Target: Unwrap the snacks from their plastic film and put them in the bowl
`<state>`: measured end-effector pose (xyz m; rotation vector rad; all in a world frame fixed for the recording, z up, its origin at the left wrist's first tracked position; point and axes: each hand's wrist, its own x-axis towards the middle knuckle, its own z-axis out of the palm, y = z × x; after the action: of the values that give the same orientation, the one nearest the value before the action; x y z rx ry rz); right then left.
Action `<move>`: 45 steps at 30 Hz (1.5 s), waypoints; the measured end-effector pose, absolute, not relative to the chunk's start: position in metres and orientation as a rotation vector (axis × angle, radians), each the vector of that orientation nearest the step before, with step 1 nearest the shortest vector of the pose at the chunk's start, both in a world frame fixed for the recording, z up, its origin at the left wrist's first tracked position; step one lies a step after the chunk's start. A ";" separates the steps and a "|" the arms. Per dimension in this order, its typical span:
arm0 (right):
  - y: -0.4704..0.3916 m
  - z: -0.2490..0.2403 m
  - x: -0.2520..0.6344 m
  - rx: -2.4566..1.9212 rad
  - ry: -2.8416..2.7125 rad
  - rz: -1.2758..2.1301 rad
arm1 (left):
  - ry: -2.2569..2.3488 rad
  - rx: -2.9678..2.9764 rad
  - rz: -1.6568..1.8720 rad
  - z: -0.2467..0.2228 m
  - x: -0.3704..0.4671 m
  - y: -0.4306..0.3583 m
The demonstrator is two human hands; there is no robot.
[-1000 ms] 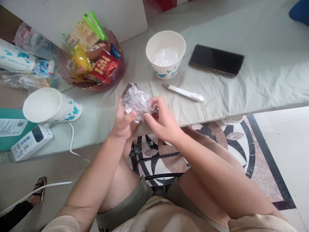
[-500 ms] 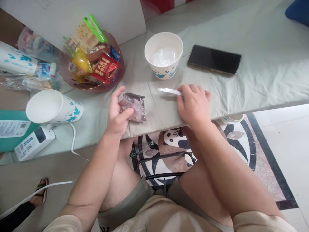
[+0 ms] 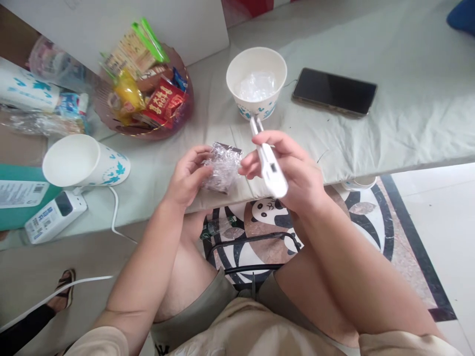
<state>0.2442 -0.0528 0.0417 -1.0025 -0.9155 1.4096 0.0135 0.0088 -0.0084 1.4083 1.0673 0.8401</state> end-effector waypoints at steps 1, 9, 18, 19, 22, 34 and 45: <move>-0.053 0.043 0.244 -1.000 -0.917 1.403 | 1.061 1.411 0.817 -0.008 0.014 0.009; -0.055 0.042 0.244 -1.267 -0.937 1.337 | 1.088 1.382 0.759 -0.005 0.018 0.008; -0.057 0.030 0.223 -1.261 -0.860 1.528 | 1.072 1.441 0.726 -0.002 0.019 0.007; -0.057 0.030 0.220 -1.270 -0.878 1.549 | 1.063 1.443 0.719 -0.002 0.019 0.007; -0.057 0.030 0.215 -1.316 -0.966 1.583 | 1.031 1.463 0.694 -0.001 0.019 0.007; -0.037 0.021 0.256 -1.494 -0.767 0.889 | 0.942 1.447 0.684 -0.001 0.012 0.008; -0.032 0.002 0.252 -1.610 -1.943 0.484 | 1.020 1.397 0.923 -0.019 0.000 0.020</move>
<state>0.2516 -0.0321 0.0022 -1.6097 -1.9434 0.4844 0.0004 0.0205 -0.0191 1.3972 1.0199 0.9229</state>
